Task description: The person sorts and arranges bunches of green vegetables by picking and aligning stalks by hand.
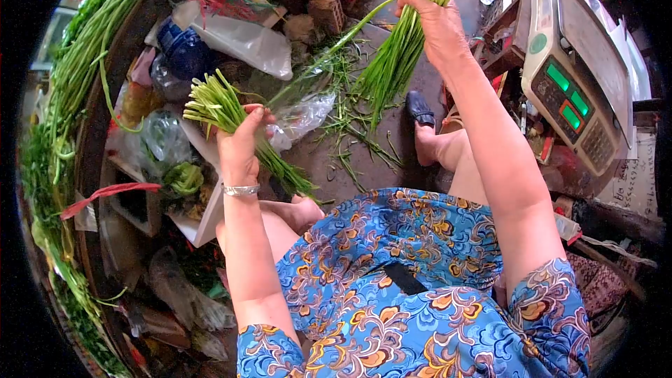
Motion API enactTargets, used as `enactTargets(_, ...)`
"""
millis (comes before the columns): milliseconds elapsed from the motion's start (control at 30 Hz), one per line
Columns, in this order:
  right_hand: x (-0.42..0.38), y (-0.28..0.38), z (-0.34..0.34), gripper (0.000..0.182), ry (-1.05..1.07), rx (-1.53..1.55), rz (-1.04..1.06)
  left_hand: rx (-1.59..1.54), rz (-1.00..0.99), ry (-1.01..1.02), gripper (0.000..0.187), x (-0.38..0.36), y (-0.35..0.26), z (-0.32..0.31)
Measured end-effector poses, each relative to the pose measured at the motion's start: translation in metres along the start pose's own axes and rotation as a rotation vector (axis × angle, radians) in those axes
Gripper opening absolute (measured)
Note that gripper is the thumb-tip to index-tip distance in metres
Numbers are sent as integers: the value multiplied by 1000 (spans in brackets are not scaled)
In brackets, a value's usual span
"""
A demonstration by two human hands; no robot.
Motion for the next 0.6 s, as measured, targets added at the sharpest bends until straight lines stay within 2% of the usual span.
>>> enactTargets(67, 2, 2, 0, 11, 10, -81, 12, 72, -99, -80, 19, 1, -1, 3)
enactTargets(200, 1, -3, -21, 8, 157, -204, 68, 156, -194, 52, 23, 2, -7, -12)
enactTargets(267, -4, -5, -38, 7, 335, -221, 50, 131, -46, 237, 23, -5, -19, -37)
enactTargets(333, -9, -11, -49, 7, 365, -193, -22, 41, 39, 286, 24, -7, -15, -46)
enactTargets(400, -14, -21, -59, 8, 408, -287, -175, 3, 59, 312, 19, -8, -15, -56)
enactTargets(600, -30, -30, -92, 18, 567, -166, -222, 106, 72, 439, 27, -5, -7, -68)
Point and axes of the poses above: each hand's wrist, its own x-axis towards the middle knuckle, its own z-axis out of the back of the hand, y = z × x, the point moved 5 cm from there along x, towards the middle knuckle, and after that the axes turned 15 degrees about y, right-handed, at the moved point
